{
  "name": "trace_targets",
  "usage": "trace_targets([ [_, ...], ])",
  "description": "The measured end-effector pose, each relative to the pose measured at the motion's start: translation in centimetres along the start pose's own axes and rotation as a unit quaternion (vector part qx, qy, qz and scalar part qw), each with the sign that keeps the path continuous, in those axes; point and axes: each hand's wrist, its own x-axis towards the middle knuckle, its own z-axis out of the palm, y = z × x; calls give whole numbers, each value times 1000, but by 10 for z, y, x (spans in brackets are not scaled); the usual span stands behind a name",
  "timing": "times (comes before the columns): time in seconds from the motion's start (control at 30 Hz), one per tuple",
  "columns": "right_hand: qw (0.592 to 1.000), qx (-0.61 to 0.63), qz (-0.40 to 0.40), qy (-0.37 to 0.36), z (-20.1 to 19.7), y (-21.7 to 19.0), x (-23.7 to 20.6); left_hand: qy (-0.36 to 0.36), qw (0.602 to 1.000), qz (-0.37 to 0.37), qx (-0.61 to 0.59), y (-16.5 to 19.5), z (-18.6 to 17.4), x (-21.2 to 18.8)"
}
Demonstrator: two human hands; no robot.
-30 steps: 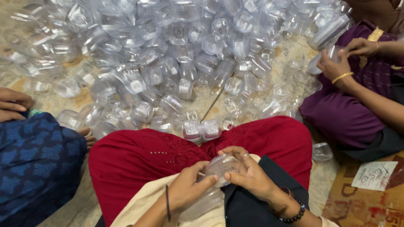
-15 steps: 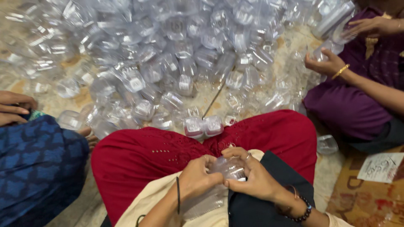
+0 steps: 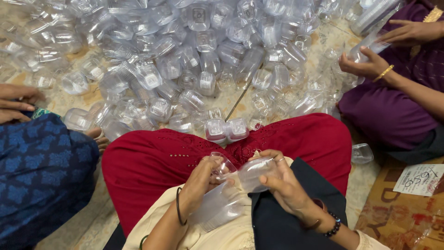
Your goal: The person sits on the floor and nests small clear plastic cups one at a time into a long stack, pressing each cup down to seat it, then sets completed stacks aside and picks up more loose cups from the pile on the floor.
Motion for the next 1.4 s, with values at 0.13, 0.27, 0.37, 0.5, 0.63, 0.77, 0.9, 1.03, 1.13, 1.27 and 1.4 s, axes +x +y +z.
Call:
trace_targets([
  [0.13, 984, -129, 17, -124, 16, 4, -6, 11, 999, 13, 51, 0, 3, -2],
  [0.27, 949, -294, 38, -106, 26, 12, -10, 18, 998, 25, 52, -4, 3, 0],
  [0.37, 929, -348, 40, -117, 30, 19, -11, 31, 997, 22, 70, -11, 0, 7],
  [0.5, 879, -436, -34, -189, 28, 18, -11, -82, 903, 273, 321, -21, -9, 19],
  [0.63, 878, -416, 7, -235, 10, -1, 3, -16, 926, 195, 323, -27, -12, 26],
  [0.77, 906, -410, -41, -100, 0, -15, 24, -34, 939, 153, 307, -26, -7, 26],
  [0.9, 924, -356, -4, -139, 7, -13, 31, -64, 932, 144, 327, -15, 5, 22],
  [1.03, 913, -378, -71, -136, -9, -17, 28, -108, 925, 108, 349, -6, 24, 8],
  [1.13, 910, -412, -46, 11, -35, -17, 27, -168, 861, 126, 463, 2, 30, -13],
  [1.27, 642, -733, -65, -213, -30, 11, 26, -218, 796, 217, 522, 10, 27, -31],
  [1.4, 615, -749, 16, -246, -16, 0, 52, -198, 821, 229, 484, 1, 16, -33],
])
